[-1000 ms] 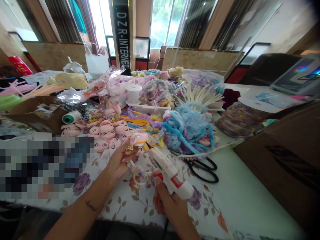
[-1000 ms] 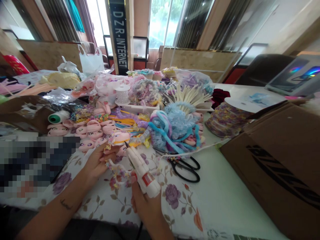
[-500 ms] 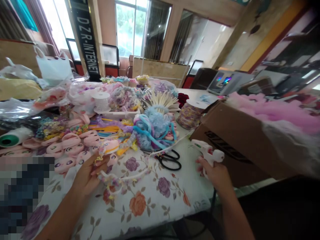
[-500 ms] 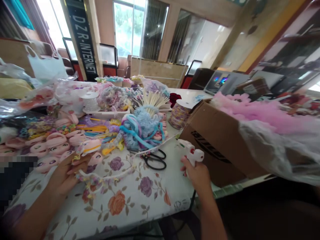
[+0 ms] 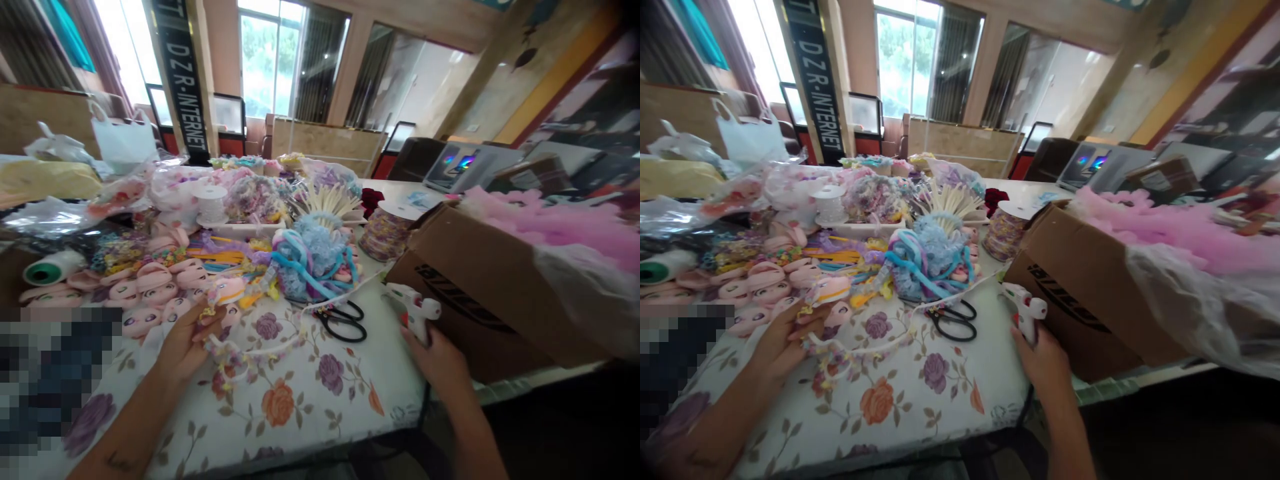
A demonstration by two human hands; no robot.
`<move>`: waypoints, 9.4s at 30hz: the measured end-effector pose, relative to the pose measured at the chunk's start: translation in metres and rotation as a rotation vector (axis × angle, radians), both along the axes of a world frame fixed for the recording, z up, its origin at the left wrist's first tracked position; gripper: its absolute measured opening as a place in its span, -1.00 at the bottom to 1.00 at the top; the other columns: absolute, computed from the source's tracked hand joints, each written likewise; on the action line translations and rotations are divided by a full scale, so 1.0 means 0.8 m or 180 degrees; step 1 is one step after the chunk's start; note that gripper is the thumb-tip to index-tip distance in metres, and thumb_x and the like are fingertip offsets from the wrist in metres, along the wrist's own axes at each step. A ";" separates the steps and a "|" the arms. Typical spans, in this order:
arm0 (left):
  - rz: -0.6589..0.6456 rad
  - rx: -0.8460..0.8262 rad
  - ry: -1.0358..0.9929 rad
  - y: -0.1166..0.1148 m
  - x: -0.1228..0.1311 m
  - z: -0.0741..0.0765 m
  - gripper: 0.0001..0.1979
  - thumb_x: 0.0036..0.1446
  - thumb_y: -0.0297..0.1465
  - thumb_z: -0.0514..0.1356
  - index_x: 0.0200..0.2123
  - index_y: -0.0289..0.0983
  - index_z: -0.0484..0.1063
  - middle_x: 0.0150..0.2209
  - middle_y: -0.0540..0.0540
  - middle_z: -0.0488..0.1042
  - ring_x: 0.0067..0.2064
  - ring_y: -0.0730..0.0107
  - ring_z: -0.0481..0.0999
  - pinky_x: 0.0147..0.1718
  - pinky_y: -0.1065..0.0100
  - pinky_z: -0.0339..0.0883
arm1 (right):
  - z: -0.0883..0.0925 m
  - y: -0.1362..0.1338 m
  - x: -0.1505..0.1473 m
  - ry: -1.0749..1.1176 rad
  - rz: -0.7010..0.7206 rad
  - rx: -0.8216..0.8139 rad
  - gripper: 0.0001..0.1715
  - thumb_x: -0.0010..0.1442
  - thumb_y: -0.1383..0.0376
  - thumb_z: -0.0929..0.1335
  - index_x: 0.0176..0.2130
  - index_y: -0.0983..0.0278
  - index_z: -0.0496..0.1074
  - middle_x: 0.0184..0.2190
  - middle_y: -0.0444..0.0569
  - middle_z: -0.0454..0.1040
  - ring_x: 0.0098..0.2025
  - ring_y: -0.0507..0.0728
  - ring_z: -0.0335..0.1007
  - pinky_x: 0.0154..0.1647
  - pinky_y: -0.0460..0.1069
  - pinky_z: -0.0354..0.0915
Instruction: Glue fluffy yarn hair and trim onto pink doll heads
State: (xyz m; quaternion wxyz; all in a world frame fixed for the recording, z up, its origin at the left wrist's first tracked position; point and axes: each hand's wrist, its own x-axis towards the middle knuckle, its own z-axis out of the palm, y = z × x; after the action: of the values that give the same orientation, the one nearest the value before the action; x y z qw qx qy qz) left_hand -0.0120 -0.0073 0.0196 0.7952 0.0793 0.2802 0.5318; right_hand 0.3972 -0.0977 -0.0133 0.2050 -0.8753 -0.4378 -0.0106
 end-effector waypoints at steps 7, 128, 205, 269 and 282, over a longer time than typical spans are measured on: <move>0.0071 0.0306 0.0216 -0.002 0.008 0.007 -0.85 0.13 -0.59 0.10 -0.40 -0.27 0.19 -0.63 0.15 0.13 -0.73 0.72 0.11 -0.81 0.70 -0.07 | 0.021 -0.015 -0.142 0.0968 0.0602 0.1466 -0.60 0.20 0.02 0.27 -0.24 0.25 0.50 -0.31 0.09 0.58 -0.24 0.28 0.52 -0.13 0.10 0.35; 0.0222 0.1056 0.0825 -0.005 0.028 -0.015 -0.74 0.05 -0.38 0.29 -0.17 -0.21 0.36 -0.30 0.00 0.55 -0.35 0.44 0.58 -0.27 0.34 0.52 | 0.025 0.090 -0.329 0.2763 0.2272 0.1885 -0.78 0.14 0.18 0.37 -0.44 0.25 0.32 -0.58 -0.21 0.24 -0.54 0.00 0.13 -0.56 -0.10 0.08; 0.1044 0.1780 0.2605 -0.005 0.031 -0.022 -0.69 -0.03 -0.29 0.31 -0.17 -0.25 0.52 -0.32 -0.03 0.53 -0.31 0.40 0.48 -0.31 0.42 0.36 | 0.007 0.095 -0.334 0.3368 0.2591 0.1642 -0.68 0.13 0.14 0.39 -0.49 0.26 0.28 -0.58 -0.23 0.20 -0.55 -0.02 0.05 -0.53 -0.09 0.04; 0.0839 0.1186 0.1205 -0.007 0.037 -0.021 -0.64 -0.04 -0.39 0.33 -0.15 -0.17 0.32 -0.33 0.06 0.50 -0.33 0.50 0.50 -0.28 0.40 0.40 | 0.025 0.090 -0.328 0.2939 0.2418 0.1795 -0.81 0.11 0.20 0.40 -0.43 0.25 0.37 -0.56 -0.19 0.34 -0.55 0.00 0.21 -0.52 -0.09 0.18; 0.0814 0.1195 0.0995 -0.006 0.033 -0.022 -0.68 0.00 -0.37 0.31 -0.17 -0.17 0.32 -0.27 0.04 0.50 -0.29 0.47 0.52 -0.22 0.34 0.43 | 0.026 0.093 -0.328 0.3532 0.2355 0.1653 -0.79 0.05 0.18 0.43 -0.44 0.27 0.41 -0.58 -0.20 0.33 -0.58 -0.02 0.17 -0.56 -0.11 0.16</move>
State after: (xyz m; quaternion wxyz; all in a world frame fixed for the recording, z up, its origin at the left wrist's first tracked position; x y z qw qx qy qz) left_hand 0.0144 -0.0118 0.0022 0.6401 0.2704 0.3037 0.6518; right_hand 0.1348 -0.0233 0.0074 0.5894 -0.4687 -0.5205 0.4025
